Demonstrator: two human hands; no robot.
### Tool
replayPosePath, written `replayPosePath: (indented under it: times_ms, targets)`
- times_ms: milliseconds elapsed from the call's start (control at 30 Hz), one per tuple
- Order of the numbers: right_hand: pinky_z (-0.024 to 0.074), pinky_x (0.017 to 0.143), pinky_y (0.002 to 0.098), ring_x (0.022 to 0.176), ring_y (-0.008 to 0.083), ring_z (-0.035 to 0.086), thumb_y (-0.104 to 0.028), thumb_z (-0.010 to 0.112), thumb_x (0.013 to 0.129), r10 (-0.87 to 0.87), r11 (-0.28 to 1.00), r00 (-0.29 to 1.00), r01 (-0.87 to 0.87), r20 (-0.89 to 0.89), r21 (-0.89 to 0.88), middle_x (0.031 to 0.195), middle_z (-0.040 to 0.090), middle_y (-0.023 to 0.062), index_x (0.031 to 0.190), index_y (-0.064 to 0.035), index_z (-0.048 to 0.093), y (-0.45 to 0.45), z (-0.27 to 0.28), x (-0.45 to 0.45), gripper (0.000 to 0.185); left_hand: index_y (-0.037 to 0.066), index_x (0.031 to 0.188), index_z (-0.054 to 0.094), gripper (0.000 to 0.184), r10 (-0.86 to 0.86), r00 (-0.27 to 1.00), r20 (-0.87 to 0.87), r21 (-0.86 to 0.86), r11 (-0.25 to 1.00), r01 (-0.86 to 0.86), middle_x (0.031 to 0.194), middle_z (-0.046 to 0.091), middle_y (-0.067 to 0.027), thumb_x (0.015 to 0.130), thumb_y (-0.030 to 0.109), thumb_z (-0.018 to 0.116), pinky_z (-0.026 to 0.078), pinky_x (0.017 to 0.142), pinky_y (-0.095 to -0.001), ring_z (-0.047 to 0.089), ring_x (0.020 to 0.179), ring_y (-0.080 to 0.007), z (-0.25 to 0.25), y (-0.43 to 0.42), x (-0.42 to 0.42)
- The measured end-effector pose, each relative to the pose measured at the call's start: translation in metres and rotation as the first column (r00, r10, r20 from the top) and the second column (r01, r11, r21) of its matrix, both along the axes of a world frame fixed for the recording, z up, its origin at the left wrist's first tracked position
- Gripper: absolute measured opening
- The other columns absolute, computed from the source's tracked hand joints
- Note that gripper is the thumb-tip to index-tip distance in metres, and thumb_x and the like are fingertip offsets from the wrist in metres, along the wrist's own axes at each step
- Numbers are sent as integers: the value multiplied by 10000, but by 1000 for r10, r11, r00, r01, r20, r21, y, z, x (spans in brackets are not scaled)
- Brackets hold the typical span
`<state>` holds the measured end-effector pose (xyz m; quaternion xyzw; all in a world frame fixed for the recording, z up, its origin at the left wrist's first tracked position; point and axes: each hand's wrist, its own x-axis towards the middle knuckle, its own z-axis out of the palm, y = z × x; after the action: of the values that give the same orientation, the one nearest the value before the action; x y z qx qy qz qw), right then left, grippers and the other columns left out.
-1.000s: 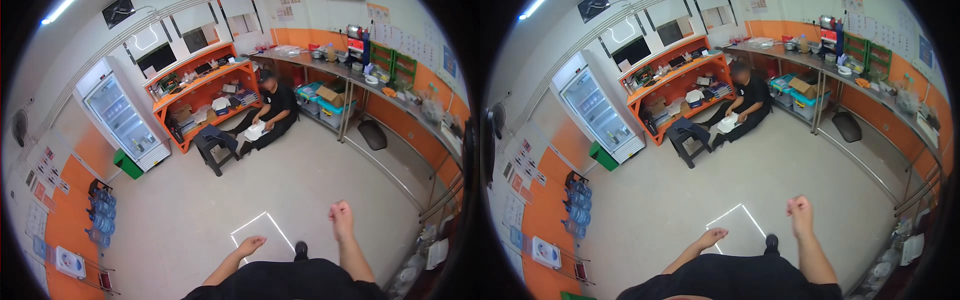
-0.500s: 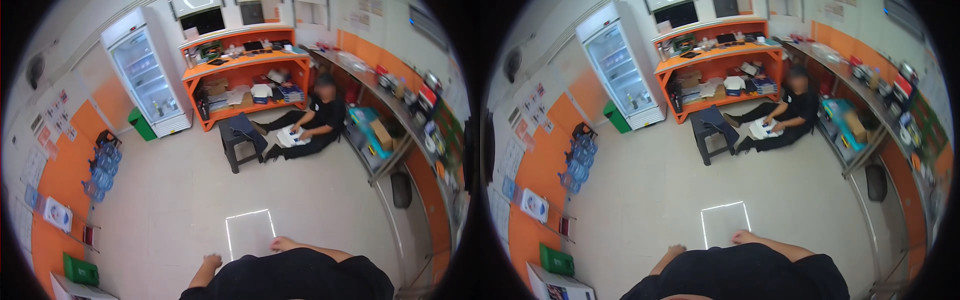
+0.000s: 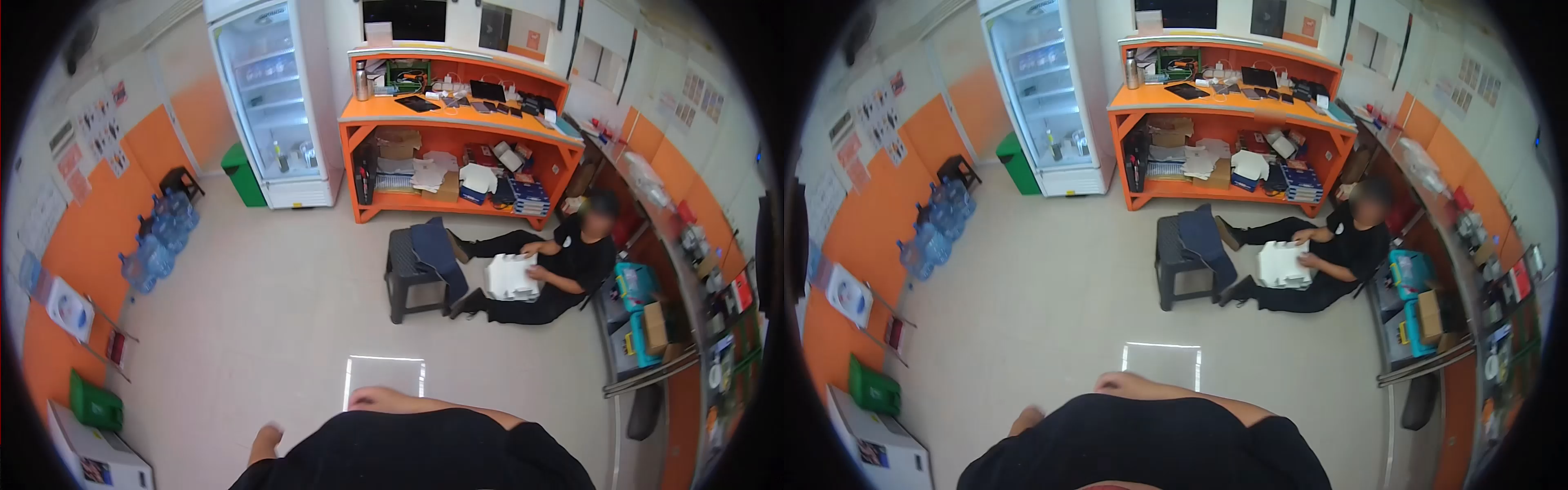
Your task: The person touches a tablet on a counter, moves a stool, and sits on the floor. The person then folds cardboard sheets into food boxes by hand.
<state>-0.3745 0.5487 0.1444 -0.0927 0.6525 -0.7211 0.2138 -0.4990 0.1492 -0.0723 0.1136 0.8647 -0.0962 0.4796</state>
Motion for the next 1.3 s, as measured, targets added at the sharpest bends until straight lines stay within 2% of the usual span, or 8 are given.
replayPosePath:
  times_ms: [100,333,433,567,833,967,1133,1300]
  targets:
    - [448,708,246,770,113,564,-179,497,884,-490,868,857,496,158,2,874,602,38,924,-57,580,84,-24,-38,153,38,1066,586,392,239,854,-463,535,843,54,1059,591,-185,828,344,523,431,879,-389,545,1023,-320,63,151,-143]
    - [391,517,226,575,92,495,-229,493,846,-678,192,129,981,723,5,637,521,-3,746,-117,534,271,-132,-33,156,13,831,626,176,110,993,-49,956,294,14,840,623,-51,830,187,600,437,705,-245,547,770,-108,263,427,-251]
    - [333,476,227,531,80,444,-247,490,833,-747,30,-69,990,662,138,590,476,-33,710,-152,529,316,-153,-94,161,23,846,630,130,-278,916,291,876,463,-137,832,622,-24,815,148,613,429,705,-231,537,758,-87,299,453,-260]
    - [354,509,217,564,64,461,-212,536,792,-817,242,118,959,565,150,659,511,-45,799,-145,546,346,-91,-223,68,24,979,624,230,-347,717,605,621,769,-152,913,644,-36,800,168,637,436,799,-260,570,856,-124,250,432,-316]
    - [482,639,321,687,196,601,-214,554,818,-447,683,894,354,-18,639,738,612,82,877,-67,604,370,-199,-420,167,-8,1118,536,316,-230,763,604,667,670,-326,1091,592,-78,818,78,584,398,888,-284,524,999,-139,240,424,-444]
    - [477,754,403,818,323,598,-262,477,826,-518,254,855,146,8,956,874,633,129,854,-71,626,380,-236,-455,243,31,997,561,163,-320,777,543,667,726,-168,946,599,-52,842,79,551,413,827,-298,533,904,-149,208,428,-584]
    - [469,766,403,856,324,582,-273,490,809,-307,399,879,-229,365,888,914,614,160,815,-91,628,408,-313,-461,228,106,954,591,154,-692,515,505,425,719,549,915,615,-64,803,121,566,416,806,-364,567,876,-202,184,488,-714]
    - [466,785,392,899,315,588,-269,472,806,-794,399,584,289,170,870,936,627,154,899,-82,634,391,-212,-503,264,169,1010,588,276,-885,417,-207,287,352,891,1026,569,-56,752,256,635,383,835,-473,555,983,-248,202,633,-729]
